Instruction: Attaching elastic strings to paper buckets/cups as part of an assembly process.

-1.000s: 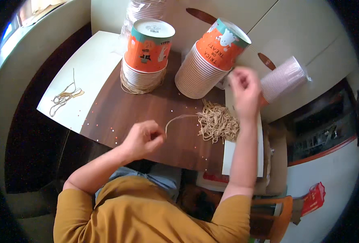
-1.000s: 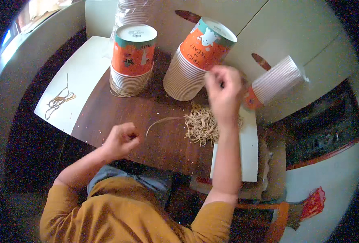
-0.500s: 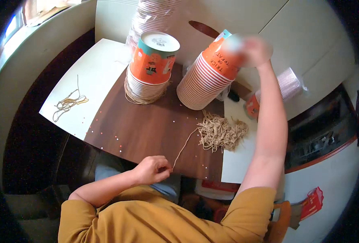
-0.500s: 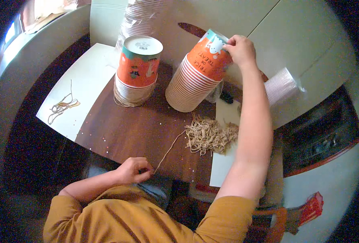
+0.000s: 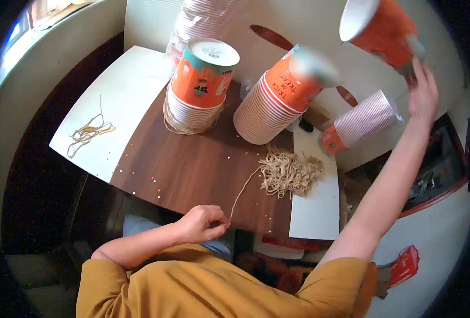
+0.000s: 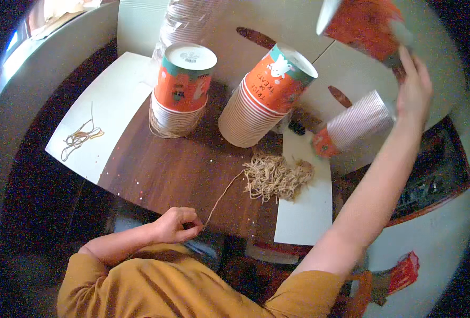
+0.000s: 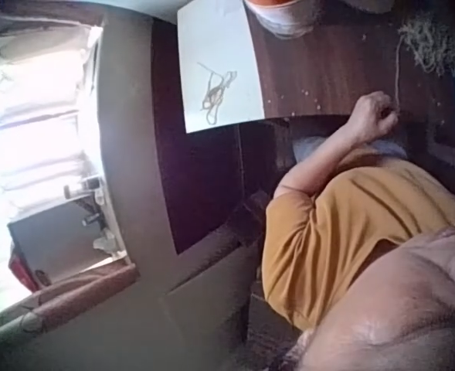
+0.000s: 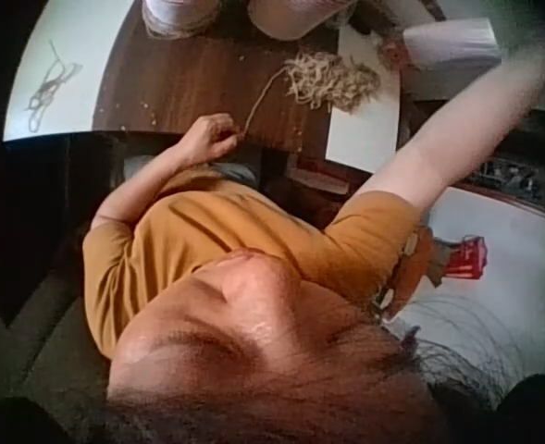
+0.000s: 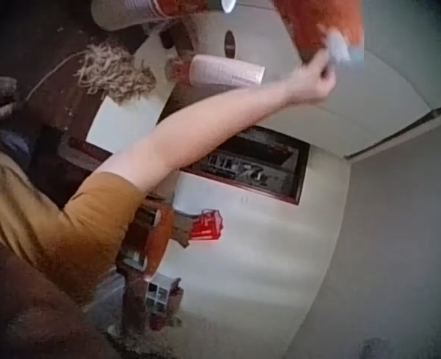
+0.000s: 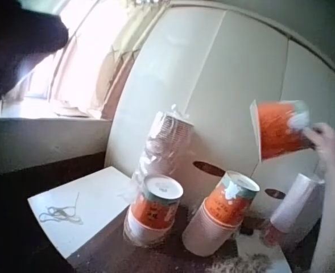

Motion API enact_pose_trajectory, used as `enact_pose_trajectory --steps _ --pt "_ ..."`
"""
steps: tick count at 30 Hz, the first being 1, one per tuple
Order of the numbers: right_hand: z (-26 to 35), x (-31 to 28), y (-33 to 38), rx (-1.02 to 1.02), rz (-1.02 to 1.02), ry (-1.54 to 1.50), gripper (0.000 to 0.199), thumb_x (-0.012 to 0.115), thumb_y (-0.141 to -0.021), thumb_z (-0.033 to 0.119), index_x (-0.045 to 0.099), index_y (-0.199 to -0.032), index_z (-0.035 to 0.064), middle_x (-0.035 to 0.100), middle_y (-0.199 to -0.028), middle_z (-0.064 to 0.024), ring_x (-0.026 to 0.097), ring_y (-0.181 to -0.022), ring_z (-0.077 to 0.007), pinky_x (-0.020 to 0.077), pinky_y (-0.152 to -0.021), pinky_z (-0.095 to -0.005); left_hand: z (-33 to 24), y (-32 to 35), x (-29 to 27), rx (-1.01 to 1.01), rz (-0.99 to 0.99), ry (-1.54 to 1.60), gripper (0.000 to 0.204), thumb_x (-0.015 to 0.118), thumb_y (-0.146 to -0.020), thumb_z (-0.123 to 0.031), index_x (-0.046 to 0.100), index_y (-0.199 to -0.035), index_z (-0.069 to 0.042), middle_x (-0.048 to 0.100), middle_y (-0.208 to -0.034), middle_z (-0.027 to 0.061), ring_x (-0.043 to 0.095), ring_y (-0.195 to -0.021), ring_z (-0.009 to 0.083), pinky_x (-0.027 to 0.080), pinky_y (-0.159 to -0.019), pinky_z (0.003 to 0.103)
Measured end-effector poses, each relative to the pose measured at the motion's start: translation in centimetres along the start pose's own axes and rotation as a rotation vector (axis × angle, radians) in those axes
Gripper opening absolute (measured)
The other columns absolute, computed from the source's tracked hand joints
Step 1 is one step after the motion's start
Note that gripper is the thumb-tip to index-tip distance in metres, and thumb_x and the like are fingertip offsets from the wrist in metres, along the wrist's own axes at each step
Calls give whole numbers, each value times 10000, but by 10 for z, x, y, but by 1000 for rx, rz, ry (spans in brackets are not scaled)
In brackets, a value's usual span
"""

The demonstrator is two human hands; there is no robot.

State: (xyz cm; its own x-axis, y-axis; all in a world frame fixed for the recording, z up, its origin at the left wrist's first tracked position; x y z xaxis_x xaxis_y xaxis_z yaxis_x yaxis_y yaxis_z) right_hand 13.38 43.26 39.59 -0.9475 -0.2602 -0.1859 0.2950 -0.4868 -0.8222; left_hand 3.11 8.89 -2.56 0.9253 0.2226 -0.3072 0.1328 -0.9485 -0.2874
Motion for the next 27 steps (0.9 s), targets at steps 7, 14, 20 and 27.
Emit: enact_pose_trajectory --steps 7,14,20,27 --pt "-149 99 351 1227 82 -1544 315 482 -964 218 544 -1194 12 636 -1084 -123 608 -1000 -214 515 -877 -381 -48 4 -1 443 -51 -102 79 671 -735 -105 615 -777 -70 578 -776 72 559 -701 251 435 -670 367" --pt "-117 172 483 1652 -13 -1029 298 512 -938 218 537 -1195 70 553 -1228 -116 535 -1117 -264 417 -973 -493 -55 12 -9 471 -144 -245 147 689 -708 -98 587 -813 -94 568 -917 40 525 -780 217 404 -690 346" --pt "-87 122 456 1309 402 -464 344 497 -964 282 550 -1161 6 596 -1119 -141 572 -1046 -275 413 -986 -452 -61 7 -18 368 -208 -244 130 700 -710 -88 641 -826 -87 611 -918 68 581 -818 245 446 -706 358" --pt "36 112 385 722 1015 -308 402 637 -872 150 526 -1234 17 676 -962 -111 640 -869 -145 507 -772 -312 -83 -19 -48 405 -325 -199 97 677 -707 -53 632 -790 -75 588 -829 78 589 -755 250 471 -667 345"
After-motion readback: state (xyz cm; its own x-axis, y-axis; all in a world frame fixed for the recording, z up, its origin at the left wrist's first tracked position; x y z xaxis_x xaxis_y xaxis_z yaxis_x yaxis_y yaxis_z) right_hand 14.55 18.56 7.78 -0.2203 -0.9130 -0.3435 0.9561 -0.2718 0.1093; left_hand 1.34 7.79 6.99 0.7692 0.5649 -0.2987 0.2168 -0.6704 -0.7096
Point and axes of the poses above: each hand's wrist, its own y-axis away from the middle knuckle, its own x-axis out of the palm, z = x × y, the point moved 4 cm from there along -y, towards the middle knuckle
